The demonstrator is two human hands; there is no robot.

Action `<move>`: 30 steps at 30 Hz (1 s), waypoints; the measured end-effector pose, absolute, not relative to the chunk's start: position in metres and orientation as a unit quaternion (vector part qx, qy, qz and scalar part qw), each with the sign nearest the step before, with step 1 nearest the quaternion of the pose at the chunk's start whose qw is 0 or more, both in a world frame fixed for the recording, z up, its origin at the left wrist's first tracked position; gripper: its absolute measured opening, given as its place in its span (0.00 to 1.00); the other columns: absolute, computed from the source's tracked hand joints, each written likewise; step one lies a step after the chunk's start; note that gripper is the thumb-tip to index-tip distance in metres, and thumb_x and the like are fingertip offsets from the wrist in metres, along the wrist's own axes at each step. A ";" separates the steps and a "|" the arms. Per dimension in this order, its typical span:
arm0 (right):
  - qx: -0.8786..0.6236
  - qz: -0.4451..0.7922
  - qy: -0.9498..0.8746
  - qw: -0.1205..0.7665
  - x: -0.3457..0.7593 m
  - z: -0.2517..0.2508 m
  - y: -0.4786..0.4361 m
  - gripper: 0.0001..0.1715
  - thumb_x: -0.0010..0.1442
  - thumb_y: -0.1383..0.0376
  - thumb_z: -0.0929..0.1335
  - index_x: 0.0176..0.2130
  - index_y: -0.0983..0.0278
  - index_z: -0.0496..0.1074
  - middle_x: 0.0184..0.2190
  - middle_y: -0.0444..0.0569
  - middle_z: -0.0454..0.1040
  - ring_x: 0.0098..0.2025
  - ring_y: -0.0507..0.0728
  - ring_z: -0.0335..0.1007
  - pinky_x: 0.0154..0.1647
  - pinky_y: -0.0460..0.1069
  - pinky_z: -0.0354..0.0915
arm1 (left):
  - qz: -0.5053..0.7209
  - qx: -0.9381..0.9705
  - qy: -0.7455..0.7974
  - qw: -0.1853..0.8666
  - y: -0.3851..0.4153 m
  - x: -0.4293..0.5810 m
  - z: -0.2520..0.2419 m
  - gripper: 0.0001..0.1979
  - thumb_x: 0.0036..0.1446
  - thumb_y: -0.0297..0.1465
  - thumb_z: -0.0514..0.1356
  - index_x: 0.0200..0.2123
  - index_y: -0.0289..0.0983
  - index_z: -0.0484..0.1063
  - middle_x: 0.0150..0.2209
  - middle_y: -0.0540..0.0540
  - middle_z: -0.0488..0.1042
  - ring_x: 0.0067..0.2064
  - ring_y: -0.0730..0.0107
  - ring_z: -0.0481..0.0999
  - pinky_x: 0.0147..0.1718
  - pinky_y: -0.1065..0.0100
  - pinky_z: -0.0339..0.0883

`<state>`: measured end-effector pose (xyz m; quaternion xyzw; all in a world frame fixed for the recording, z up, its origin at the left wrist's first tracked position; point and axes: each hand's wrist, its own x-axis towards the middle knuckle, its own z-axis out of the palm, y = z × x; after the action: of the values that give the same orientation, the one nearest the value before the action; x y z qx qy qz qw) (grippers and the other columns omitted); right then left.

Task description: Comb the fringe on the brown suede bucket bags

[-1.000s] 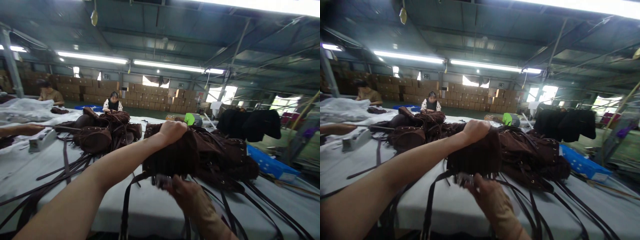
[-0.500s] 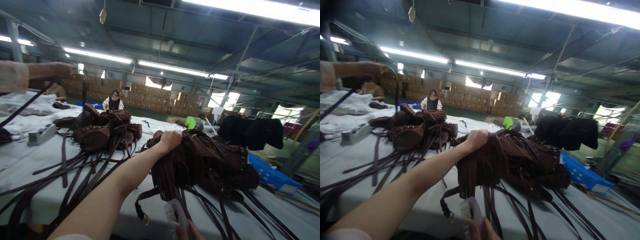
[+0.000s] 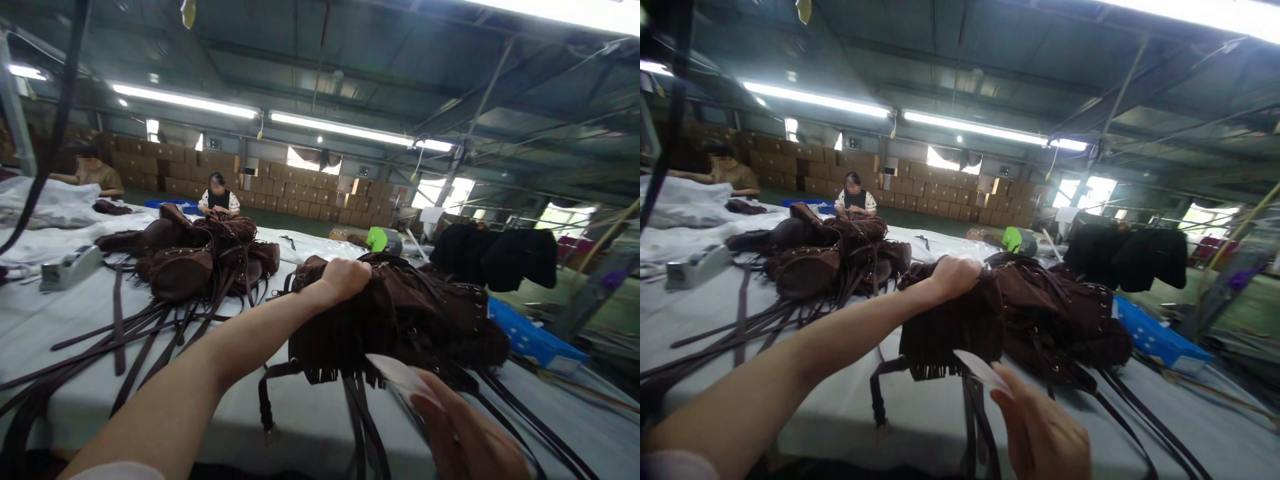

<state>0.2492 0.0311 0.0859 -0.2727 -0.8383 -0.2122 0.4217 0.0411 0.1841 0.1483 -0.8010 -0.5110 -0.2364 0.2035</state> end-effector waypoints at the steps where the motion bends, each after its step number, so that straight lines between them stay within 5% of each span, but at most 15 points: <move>1: -0.273 -0.190 -0.850 0.409 0.242 0.087 0.038 0.11 0.69 0.65 0.61 0.48 0.62 0.69 0.32 0.47 0.77 0.31 0.52 0.75 0.33 0.44 0.68 | -0.232 -0.806 -0.505 0.204 0.183 0.043 0.148 0.13 0.63 0.27 0.51 0.40 0.32 0.75 0.39 0.35 0.79 0.40 0.50 0.81 0.36 0.54 0.74; 5: -0.294 -0.107 -0.891 0.329 0.214 0.084 0.069 0.13 0.70 0.66 0.58 0.45 0.62 0.69 0.29 0.45 0.71 0.28 0.51 0.70 0.29 0.44 0.64 | -0.206 -0.832 -0.477 0.196 0.175 0.054 0.148 0.12 0.62 0.29 0.53 0.39 0.32 0.77 0.36 0.35 0.80 0.40 0.50 0.81 0.36 0.56 0.74; 11: -0.302 -0.154 -0.916 0.216 0.185 0.066 0.086 0.15 0.62 0.77 0.61 0.44 0.62 0.70 0.30 0.46 0.70 0.29 0.54 0.67 0.29 0.46 0.60 | -0.150 -0.860 -0.467 0.140 0.165 0.064 0.150 0.11 0.60 0.28 0.56 0.41 0.33 0.79 0.38 0.32 0.79 0.43 0.51 0.80 0.39 0.58 0.74; 17: -0.273 -0.064 -0.907 0.314 0.166 0.067 0.067 0.14 0.70 0.67 0.56 0.41 0.63 0.68 0.28 0.45 0.68 0.28 0.51 0.67 0.29 0.44 0.59 | -0.114 -0.865 -0.479 0.091 0.168 0.061 0.144 0.12 0.60 0.31 0.58 0.43 0.35 0.79 0.40 0.32 0.79 0.44 0.52 0.80 0.42 0.59 0.73; 22: -0.345 -0.087 -0.893 0.275 0.151 0.033 0.075 0.13 0.66 0.71 0.57 0.42 0.63 0.69 0.30 0.48 0.72 0.30 0.54 0.70 0.29 0.46 0.61 | -0.125 -0.864 -0.482 0.077 0.169 0.065 0.150 0.13 0.60 0.33 0.58 0.44 0.34 0.78 0.42 0.33 0.78 0.44 0.53 0.79 0.42 0.60 0.73; 30: -0.350 0.181 -0.856 0.334 0.165 -0.021 0.079 0.15 0.69 0.63 0.56 0.42 0.61 0.68 0.28 0.43 0.74 0.27 0.50 0.69 0.28 0.43 0.65 | -0.142 -0.860 -0.488 0.041 0.171 0.053 0.161 0.19 0.59 0.41 0.59 0.46 0.34 0.76 0.43 0.32 0.77 0.46 0.51 0.78 0.43 0.60 0.72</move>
<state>0.1654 0.0791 -0.0211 -0.3503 -0.8562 0.1806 0.3340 0.0526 0.1708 0.1611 -0.8602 -0.4882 -0.1418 0.0412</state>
